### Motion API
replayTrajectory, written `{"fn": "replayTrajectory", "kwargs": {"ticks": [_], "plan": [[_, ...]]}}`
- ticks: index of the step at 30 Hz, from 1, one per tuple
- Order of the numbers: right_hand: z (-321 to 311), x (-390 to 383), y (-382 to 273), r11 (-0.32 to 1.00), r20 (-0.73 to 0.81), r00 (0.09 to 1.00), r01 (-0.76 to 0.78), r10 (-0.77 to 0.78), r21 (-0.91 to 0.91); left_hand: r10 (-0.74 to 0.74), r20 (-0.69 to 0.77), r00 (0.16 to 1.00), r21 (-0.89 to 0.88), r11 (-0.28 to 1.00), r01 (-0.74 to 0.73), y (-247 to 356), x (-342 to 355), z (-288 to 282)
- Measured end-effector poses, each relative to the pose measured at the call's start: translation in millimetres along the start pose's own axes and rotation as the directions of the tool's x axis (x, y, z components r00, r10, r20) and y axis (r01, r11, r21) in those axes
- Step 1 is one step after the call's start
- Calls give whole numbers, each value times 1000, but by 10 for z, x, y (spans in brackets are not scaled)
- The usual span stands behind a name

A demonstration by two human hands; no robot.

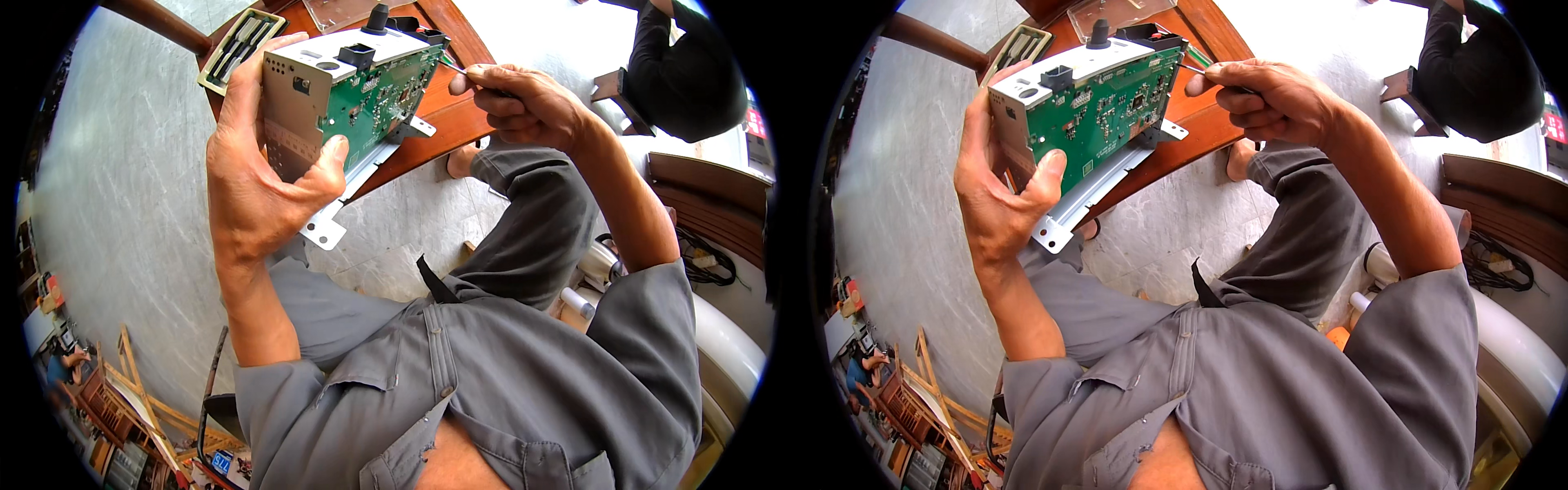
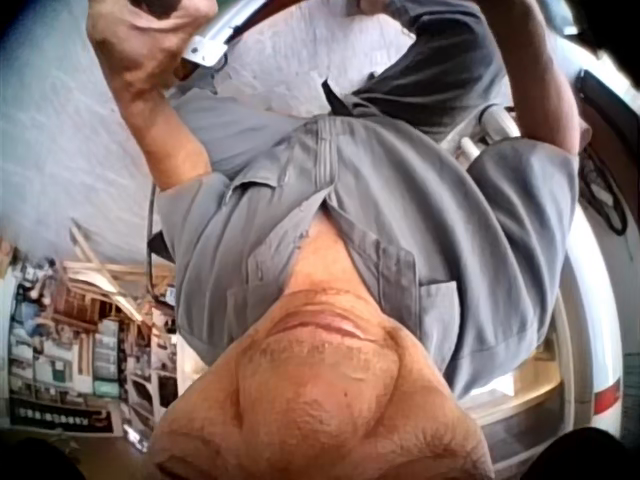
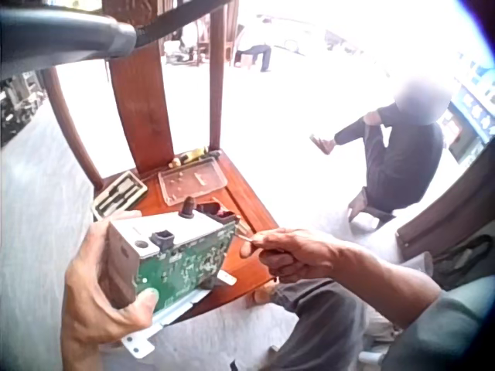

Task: The person uses a screwdriver to remove screws from a green circuit board mounted on a metal chassis. They rotate the device to access different sides and continue unscrewing components while holding the unit in their hands.

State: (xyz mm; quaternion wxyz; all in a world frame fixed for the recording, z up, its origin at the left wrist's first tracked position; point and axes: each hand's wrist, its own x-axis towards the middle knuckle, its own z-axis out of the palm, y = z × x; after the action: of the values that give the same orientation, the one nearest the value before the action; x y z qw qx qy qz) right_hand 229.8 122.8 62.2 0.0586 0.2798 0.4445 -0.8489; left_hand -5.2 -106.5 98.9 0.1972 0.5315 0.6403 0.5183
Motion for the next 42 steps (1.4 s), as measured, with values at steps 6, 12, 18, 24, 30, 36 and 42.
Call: {"fn": "replayTrajectory", "kwargs": {"ticks": [6,12,18,24,30,36,42], "plan": [[38,6,65,980,-56,990,116,-127,-164,47,0,999,29,998,-47,-69,-9,-19],[186,-1,-54,821,-225,955,32,-193,-569,96,-12,995,78,992,-95,-49,-19,0],[245,53,106,-225,106,751,-58,-652,-973,155,-35,987,135,980,-149,-33,12,39],[111,108,177,373,-63,752,251,-656,-893,240,-60,969,208,953,-223,-51,5,51],[86,35,45,998,-38,997,68,-68,-4,212,-40,977,167,965,-202,-43,-10,33],[47,151,114,81,78,763,168,-641,-982,246,-35,969,195,952,-235,-74,-1,31],[251,94,130,-513,313,681,-107,-662,-852,82,-14,997,139,987,-79,27,-30,34]]}}
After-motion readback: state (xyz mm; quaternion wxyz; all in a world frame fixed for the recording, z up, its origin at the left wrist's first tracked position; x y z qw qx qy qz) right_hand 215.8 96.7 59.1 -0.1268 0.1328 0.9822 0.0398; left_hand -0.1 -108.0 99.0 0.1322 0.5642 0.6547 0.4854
